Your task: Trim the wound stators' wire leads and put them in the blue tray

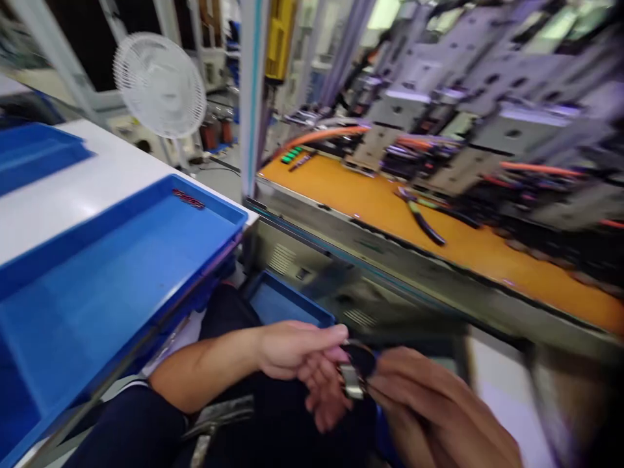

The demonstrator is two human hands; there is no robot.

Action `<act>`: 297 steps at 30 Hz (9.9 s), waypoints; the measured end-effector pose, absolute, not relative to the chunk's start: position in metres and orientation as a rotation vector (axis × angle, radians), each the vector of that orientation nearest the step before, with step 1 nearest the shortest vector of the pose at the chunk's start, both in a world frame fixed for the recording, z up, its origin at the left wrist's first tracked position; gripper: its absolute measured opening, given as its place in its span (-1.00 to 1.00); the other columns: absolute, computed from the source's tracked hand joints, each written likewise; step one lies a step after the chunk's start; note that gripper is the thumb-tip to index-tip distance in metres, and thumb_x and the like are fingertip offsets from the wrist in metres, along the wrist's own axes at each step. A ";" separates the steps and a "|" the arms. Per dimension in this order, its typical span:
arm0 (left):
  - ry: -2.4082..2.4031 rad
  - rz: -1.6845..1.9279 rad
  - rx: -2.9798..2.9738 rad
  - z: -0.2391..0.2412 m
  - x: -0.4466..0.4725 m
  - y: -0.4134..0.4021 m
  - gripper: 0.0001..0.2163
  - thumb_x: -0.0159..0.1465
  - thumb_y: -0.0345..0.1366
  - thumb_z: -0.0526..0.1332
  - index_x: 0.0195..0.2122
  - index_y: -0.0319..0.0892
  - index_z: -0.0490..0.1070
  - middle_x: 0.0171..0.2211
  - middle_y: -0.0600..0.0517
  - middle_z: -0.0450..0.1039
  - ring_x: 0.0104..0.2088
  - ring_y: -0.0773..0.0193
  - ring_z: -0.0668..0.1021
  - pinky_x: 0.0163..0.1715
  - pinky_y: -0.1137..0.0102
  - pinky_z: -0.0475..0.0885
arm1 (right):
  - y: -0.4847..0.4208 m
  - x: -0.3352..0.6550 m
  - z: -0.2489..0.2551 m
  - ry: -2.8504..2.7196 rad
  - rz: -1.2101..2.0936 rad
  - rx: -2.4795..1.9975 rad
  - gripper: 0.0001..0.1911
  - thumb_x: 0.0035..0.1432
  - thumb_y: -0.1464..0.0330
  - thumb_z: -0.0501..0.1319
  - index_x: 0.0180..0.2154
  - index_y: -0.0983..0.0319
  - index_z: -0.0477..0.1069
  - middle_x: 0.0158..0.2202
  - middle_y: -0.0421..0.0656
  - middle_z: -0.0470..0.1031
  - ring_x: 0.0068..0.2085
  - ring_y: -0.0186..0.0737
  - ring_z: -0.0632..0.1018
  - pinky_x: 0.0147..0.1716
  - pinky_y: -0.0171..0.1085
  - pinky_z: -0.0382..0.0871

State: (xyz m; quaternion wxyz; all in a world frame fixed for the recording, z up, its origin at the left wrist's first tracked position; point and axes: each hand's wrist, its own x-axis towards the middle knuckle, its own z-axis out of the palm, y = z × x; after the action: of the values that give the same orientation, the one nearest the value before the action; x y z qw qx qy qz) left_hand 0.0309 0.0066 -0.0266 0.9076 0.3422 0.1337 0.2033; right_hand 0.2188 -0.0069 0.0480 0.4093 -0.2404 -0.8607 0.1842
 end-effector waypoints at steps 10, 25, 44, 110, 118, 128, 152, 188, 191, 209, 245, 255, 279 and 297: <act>0.322 0.811 0.655 -0.001 0.027 0.003 -0.71 0.22 -0.14 0.32 -0.21 -0.28 0.39 -0.43 0.00 0.59 -0.54 0.27 0.64 -0.60 0.53 0.42 | 0.000 0.216 0.066 -2.182 0.345 -0.732 -0.84 0.17 0.55 0.20 -0.23 0.20 0.39 -0.40 -0.15 0.51 -0.44 -0.34 0.55 -0.43 -0.37 0.46; 0.513 0.936 0.945 0.003 0.031 0.004 -0.77 0.25 -0.37 0.30 -0.13 -0.19 0.29 -0.46 0.10 0.52 -0.48 0.42 0.59 -0.44 0.54 0.46 | 0.004 0.214 0.042 -1.990 0.386 -0.840 -0.86 0.18 0.54 0.19 -0.28 0.18 0.39 -0.43 -0.21 0.46 -0.43 -0.37 0.50 -0.47 -0.39 0.37; 0.536 1.427 1.278 0.002 0.032 0.005 -0.66 0.04 -0.60 0.41 -0.20 -0.08 0.58 -0.11 -0.03 0.61 -0.11 0.22 0.63 -0.14 0.36 0.55 | -0.017 0.199 0.019 -1.201 1.524 -1.004 -0.76 0.18 0.28 0.31 -0.47 0.24 0.37 -0.51 -0.27 0.30 -0.46 -0.40 0.35 -0.45 -0.39 0.29; 0.891 1.211 2.066 0.035 0.025 0.004 -0.77 0.15 -0.51 0.31 -0.14 -0.27 0.54 -0.14 -0.16 0.60 -0.15 0.23 0.63 -0.21 0.45 0.57 | 0.014 0.252 0.061 -2.423 -0.606 -0.384 -0.72 0.32 0.43 0.04 -0.13 0.16 0.52 -0.22 -0.17 0.57 -0.22 -0.22 0.50 -0.19 -0.20 0.39; 0.800 1.243 1.951 0.028 0.018 0.001 -0.77 0.14 -0.52 0.33 -0.16 -0.23 0.55 -0.13 -0.16 0.60 -0.17 0.22 0.64 -0.23 0.44 0.58 | 0.016 0.227 0.053 -2.297 0.916 -0.906 -0.63 0.38 0.35 -0.02 -0.45 0.24 0.41 -0.50 -0.18 0.44 -0.46 -0.33 0.44 -0.49 -0.35 0.37; 0.844 1.419 1.875 0.027 0.014 0.004 -0.83 0.14 -0.53 0.32 -0.25 -0.22 0.58 -0.16 -0.16 0.61 -0.27 0.23 0.65 -0.29 0.42 0.58 | 0.180 0.275 0.103 -2.109 -0.076 -1.173 -0.71 0.12 0.25 0.28 -0.23 0.36 0.52 -0.19 -0.07 0.57 -0.07 -0.17 0.54 -0.13 -0.28 0.36; 1.100 1.521 1.749 0.025 -0.004 0.012 -0.84 0.17 -0.49 0.32 -0.22 -0.18 0.57 -0.13 -0.13 0.60 -0.15 0.18 0.63 -0.16 0.33 0.55 | 0.027 0.269 0.001 -2.122 0.744 -1.017 -0.39 0.15 0.46 0.17 0.24 0.10 0.19 -0.18 -0.08 0.52 -0.25 -0.19 0.60 -0.25 -0.26 0.54; 1.061 1.455 1.826 0.022 0.005 0.010 -0.82 0.15 -0.54 0.32 -0.22 -0.24 0.57 -0.14 -0.15 0.59 -0.19 0.22 0.63 -0.19 0.36 0.56 | -0.021 0.224 -0.012 -1.667 1.559 -0.824 -0.44 0.23 0.51 0.15 0.22 0.01 0.26 -0.27 -0.17 0.44 -0.34 -0.35 0.45 -0.31 -0.34 0.44; 1.052 1.457 1.826 0.022 0.006 0.010 -0.81 0.15 -0.55 0.32 -0.22 -0.24 0.57 -0.14 -0.16 0.59 -0.18 0.21 0.63 -0.16 0.35 0.55 | -0.021 0.223 -0.010 -1.662 1.542 -0.862 -0.54 0.24 0.45 0.15 0.17 0.11 0.33 -0.33 -0.17 0.42 -0.37 -0.35 0.42 -0.35 -0.36 0.41; 0.771 1.565 1.922 0.008 -0.001 0.014 -0.55 0.09 -0.64 0.32 -0.11 -0.10 0.21 -0.11 -0.06 0.46 -0.13 0.21 0.58 -0.14 0.26 0.55 | -0.040 0.256 -0.002 -1.572 1.789 -1.030 -0.44 0.28 0.32 0.14 0.29 0.07 0.17 0.00 0.01 0.42 -0.04 -0.11 0.52 0.09 -0.07 0.39; 0.825 1.503 1.858 0.008 0.001 0.004 -0.58 0.11 -0.66 0.29 -0.10 -0.14 0.23 -0.09 -0.12 0.52 -0.10 0.20 0.61 -0.11 0.27 0.59 | -0.032 0.235 0.015 -1.477 1.930 -0.972 -0.42 0.25 0.44 0.14 0.28 0.09 0.18 -0.07 -0.03 0.43 -0.16 -0.21 0.51 -0.06 -0.13 0.44; 0.854 1.500 1.828 0.007 0.001 0.002 -0.61 0.13 -0.63 0.29 -0.10 -0.15 0.24 -0.09 -0.12 0.54 -0.11 0.18 0.62 -0.12 0.27 0.59 | -0.031 0.231 0.018 -1.468 1.933 -0.999 -0.44 0.24 0.42 0.16 0.26 0.09 0.21 -0.13 -0.04 0.45 -0.22 -0.23 0.50 -0.16 -0.20 0.46; 0.976 1.614 2.055 0.012 -0.004 0.006 -0.56 0.15 -0.57 0.30 0.05 -0.13 0.44 -0.13 -0.11 0.45 -0.14 0.18 0.57 -0.17 0.26 0.57 | -0.030 0.231 0.012 -1.363 1.716 -1.263 -0.48 0.14 0.23 0.21 0.14 0.18 0.36 -0.23 -0.06 0.46 -0.33 -0.21 0.47 -0.34 -0.24 0.42; 1.006 1.347 1.012 -0.027 -0.050 -0.024 -0.66 0.02 -0.27 0.47 -0.14 -0.02 0.57 -0.27 -0.01 0.67 -0.29 0.07 0.70 -0.22 0.25 0.64 | 0.153 0.202 0.101 -2.338 -0.096 -1.540 -0.46 0.12 0.35 0.13 0.13 0.41 0.34 -0.10 0.12 0.41 -0.13 -0.02 0.52 -0.17 -0.19 0.34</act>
State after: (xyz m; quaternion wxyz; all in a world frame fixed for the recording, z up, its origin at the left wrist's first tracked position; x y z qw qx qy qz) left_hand -0.0498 -0.0236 -0.0271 0.5561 0.4286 0.4263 0.5703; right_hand 0.2016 0.1534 0.1013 0.1691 -0.5418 -0.8226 -0.0336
